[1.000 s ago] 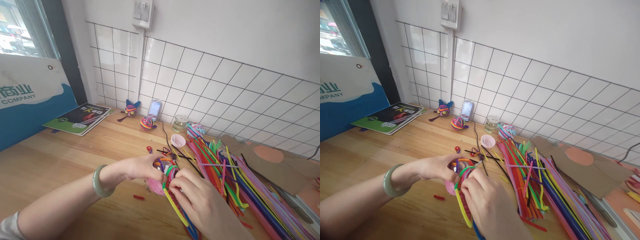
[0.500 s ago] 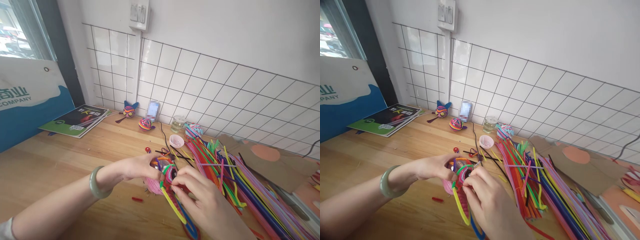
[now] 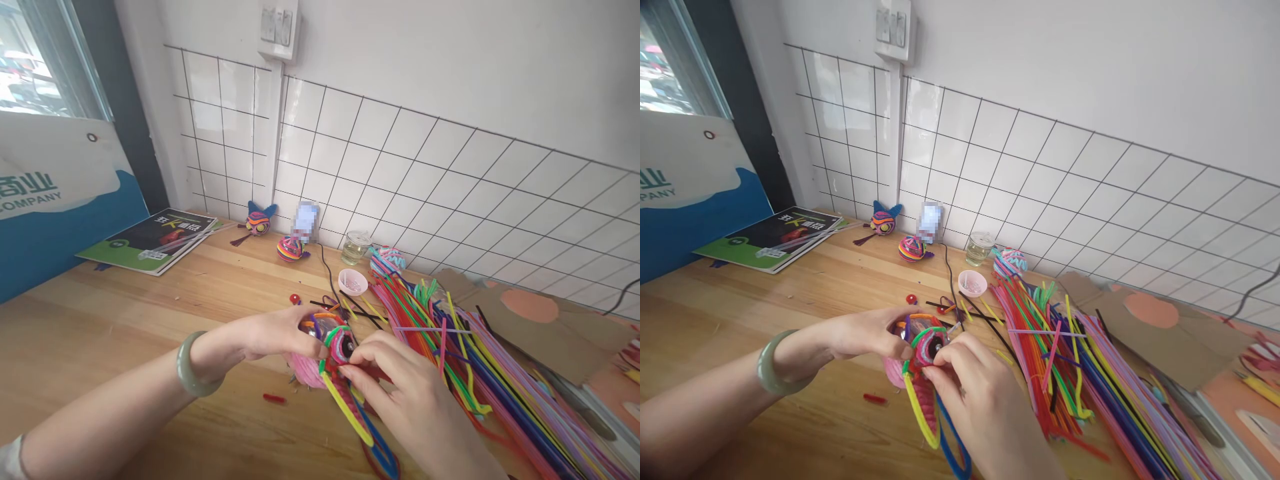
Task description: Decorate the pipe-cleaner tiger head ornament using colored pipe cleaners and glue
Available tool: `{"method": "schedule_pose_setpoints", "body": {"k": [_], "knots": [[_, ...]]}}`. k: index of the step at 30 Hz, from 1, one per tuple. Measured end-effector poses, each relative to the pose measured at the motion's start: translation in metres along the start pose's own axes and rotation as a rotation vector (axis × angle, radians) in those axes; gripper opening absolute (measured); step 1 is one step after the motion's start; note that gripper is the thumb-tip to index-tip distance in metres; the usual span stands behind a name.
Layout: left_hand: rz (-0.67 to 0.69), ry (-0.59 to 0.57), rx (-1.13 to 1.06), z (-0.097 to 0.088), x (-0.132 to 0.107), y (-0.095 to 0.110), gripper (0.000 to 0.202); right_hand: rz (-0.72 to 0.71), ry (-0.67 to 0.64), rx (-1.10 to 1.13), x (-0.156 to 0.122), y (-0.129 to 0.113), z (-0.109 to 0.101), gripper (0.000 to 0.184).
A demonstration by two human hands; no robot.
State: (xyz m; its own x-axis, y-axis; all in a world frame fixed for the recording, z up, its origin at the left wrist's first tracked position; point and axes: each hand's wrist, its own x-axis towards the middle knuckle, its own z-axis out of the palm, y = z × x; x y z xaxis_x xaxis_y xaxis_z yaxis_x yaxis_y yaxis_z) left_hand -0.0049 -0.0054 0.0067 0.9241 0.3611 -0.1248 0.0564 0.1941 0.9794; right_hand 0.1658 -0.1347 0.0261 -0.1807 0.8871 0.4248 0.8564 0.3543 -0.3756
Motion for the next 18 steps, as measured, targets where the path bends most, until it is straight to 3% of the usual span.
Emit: {"method": "schedule_pose_setpoints", "body": {"k": [6,18], "knots": [[0.022,-0.004,-0.016,-0.004,0.001,-0.003,0.052,0.022,-0.013,0.045,0.001,-0.002,-0.007,0.013],[-0.011,0.023,0.005,-0.005,0.001,-0.004,0.058,-0.018,-0.039,0.03,0.002,-0.001,-0.009,0.017]]}}
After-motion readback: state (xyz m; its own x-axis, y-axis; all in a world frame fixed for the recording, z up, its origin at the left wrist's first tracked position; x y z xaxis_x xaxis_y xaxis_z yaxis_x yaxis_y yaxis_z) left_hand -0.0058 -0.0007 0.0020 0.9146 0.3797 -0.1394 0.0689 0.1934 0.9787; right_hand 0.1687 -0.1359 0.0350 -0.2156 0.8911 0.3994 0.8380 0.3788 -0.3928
